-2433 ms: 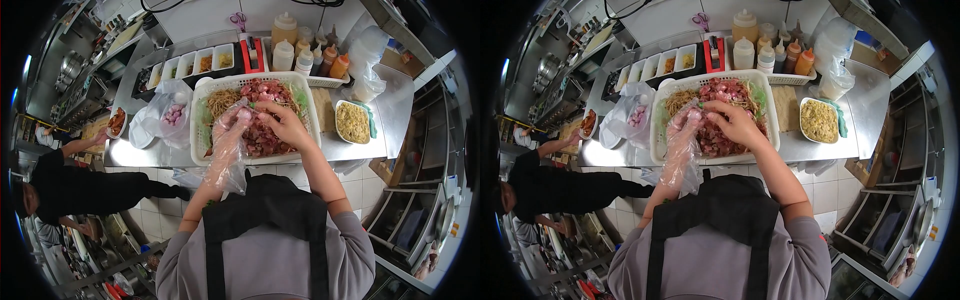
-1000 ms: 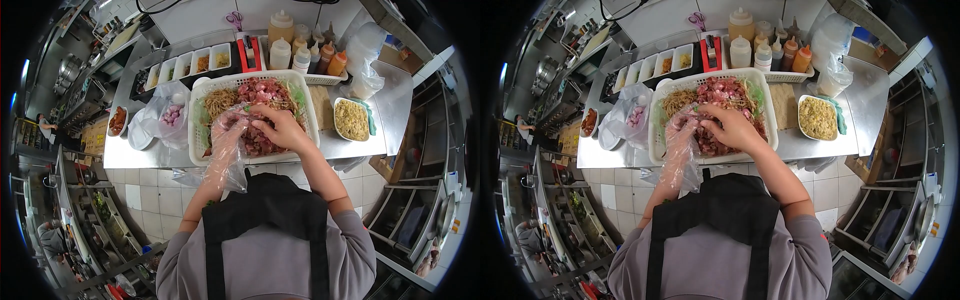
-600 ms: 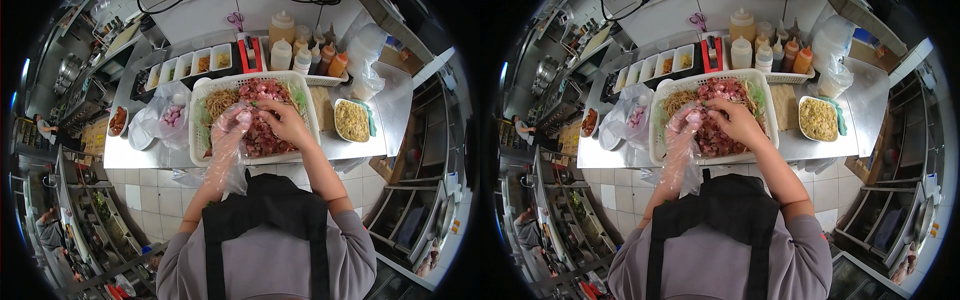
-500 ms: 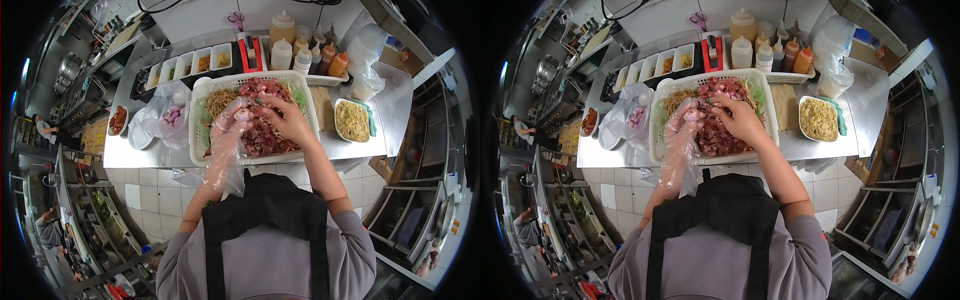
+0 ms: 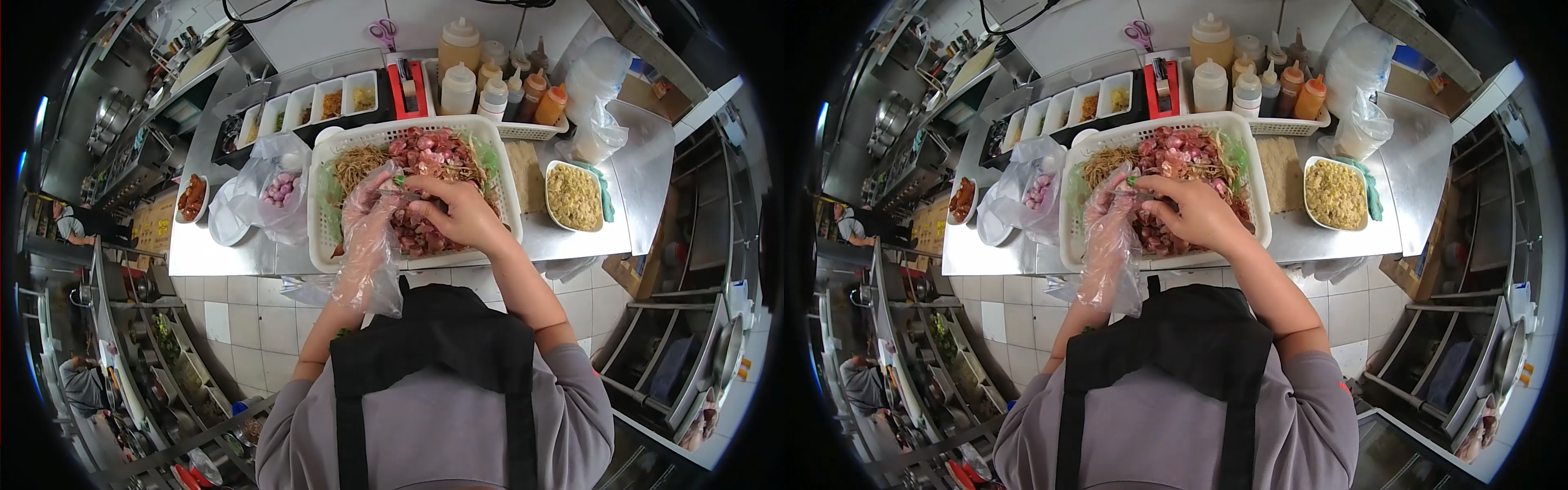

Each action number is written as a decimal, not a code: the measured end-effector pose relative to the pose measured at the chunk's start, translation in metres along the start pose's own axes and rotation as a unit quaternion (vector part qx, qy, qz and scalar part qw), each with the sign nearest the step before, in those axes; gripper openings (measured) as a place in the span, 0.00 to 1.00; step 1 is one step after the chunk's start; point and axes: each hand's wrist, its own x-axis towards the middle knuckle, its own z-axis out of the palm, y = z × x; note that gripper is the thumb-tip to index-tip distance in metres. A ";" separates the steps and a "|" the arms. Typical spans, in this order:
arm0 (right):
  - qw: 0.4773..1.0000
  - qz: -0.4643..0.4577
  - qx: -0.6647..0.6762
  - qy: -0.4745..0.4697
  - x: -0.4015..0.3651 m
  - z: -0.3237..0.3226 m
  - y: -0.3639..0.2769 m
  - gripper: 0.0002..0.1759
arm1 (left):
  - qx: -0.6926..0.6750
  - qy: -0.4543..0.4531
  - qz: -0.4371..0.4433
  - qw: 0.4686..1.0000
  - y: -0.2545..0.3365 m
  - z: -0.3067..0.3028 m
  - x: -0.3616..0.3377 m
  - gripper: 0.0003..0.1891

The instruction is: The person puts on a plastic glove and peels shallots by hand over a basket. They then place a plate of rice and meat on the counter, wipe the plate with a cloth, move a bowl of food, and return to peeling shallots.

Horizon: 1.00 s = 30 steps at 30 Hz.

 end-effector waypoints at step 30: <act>0.993 0.064 0.090 0.034 -0.002 -0.004 0.003 0.18 | -0.121 0.005 -0.026 0.992 -0.003 -0.002 0.004 0.18</act>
